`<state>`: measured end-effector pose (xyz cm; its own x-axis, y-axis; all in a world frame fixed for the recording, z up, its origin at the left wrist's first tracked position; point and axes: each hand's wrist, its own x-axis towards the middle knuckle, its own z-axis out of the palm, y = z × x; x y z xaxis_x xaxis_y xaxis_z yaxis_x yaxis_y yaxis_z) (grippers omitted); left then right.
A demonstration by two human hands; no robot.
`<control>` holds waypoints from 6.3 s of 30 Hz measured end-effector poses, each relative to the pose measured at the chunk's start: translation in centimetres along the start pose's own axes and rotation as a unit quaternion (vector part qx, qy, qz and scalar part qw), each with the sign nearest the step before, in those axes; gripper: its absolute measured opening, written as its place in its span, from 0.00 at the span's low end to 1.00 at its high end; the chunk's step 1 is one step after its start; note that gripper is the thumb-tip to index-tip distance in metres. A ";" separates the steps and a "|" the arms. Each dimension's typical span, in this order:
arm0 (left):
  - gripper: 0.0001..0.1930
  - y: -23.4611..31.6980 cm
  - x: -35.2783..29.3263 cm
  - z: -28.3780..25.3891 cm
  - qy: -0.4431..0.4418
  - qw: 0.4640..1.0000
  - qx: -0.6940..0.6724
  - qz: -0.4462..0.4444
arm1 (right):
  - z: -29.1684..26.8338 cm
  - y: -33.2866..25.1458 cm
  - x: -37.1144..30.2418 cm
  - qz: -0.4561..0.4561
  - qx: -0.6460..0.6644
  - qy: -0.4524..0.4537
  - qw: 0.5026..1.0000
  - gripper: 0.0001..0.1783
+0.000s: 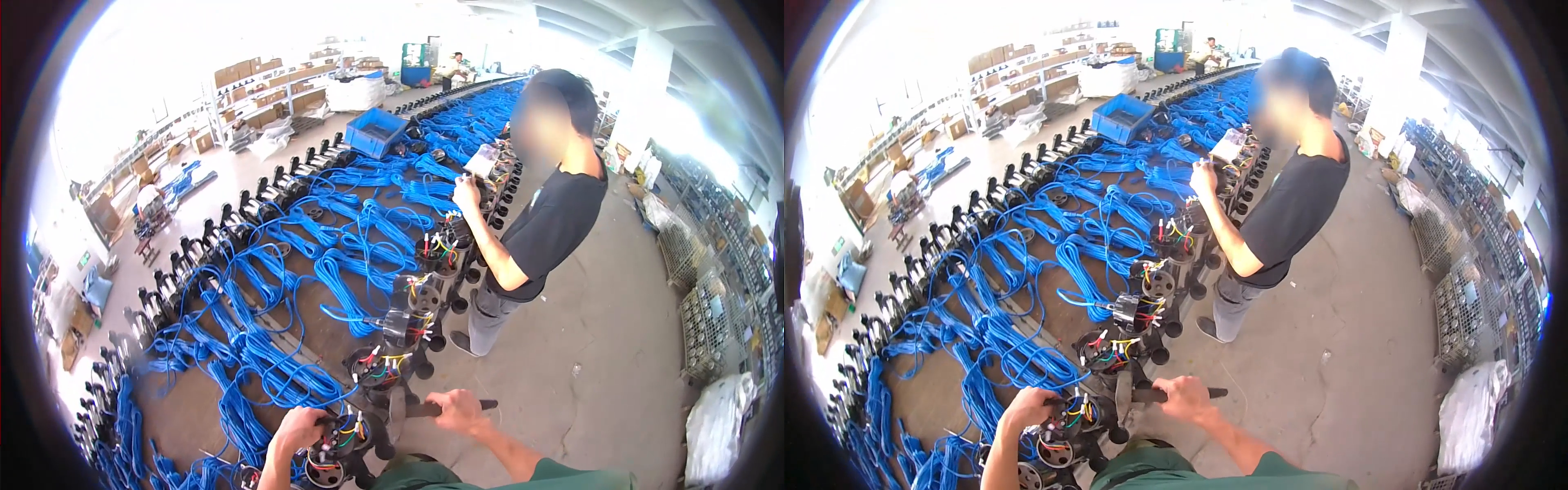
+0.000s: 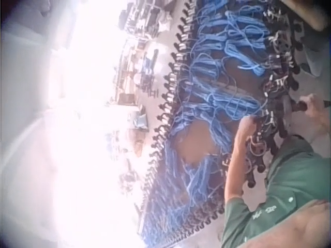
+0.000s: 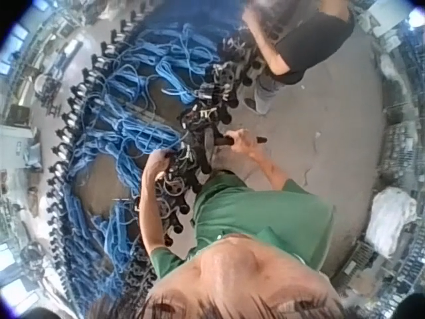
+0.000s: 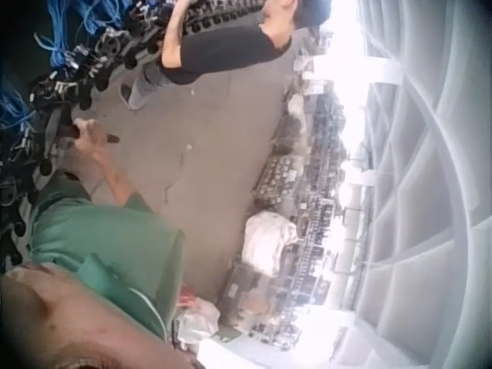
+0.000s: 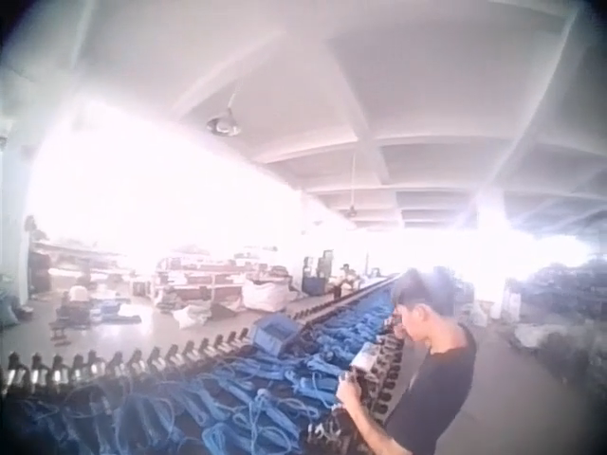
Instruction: The person uses a hammer to secure parts on a series of water pumps lined up on a workbench, then wires the components together by hand.
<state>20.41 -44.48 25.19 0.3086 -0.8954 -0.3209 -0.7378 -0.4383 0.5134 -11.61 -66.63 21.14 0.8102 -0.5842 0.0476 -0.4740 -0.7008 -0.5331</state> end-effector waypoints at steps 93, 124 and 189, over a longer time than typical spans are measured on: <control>0.16 -13.2 -25.8 11.2 0.710 0.561 -0.342 -0.253 | 26.6 -40.5 1.7 -0.393 -0.340 -0.144 0.842 0.12; 0.20 -11.3 -28.5 8.9 0.596 0.678 -0.333 -0.271 | 25.7 -38.2 3.6 -0.480 -0.299 -0.117 0.816 0.09; 0.11 -19.9 -42.0 5.4 0.588 0.599 -0.061 -0.541 | 22.5 -40.7 1.4 -0.023 0.469 -0.572 0.672 0.24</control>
<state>18.88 2.24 24.14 0.8282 0.5123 0.2274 0.3020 -0.7497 0.5889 16.59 -29.66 23.90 0.8060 0.5025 -0.3128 -0.4485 0.1737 -0.8767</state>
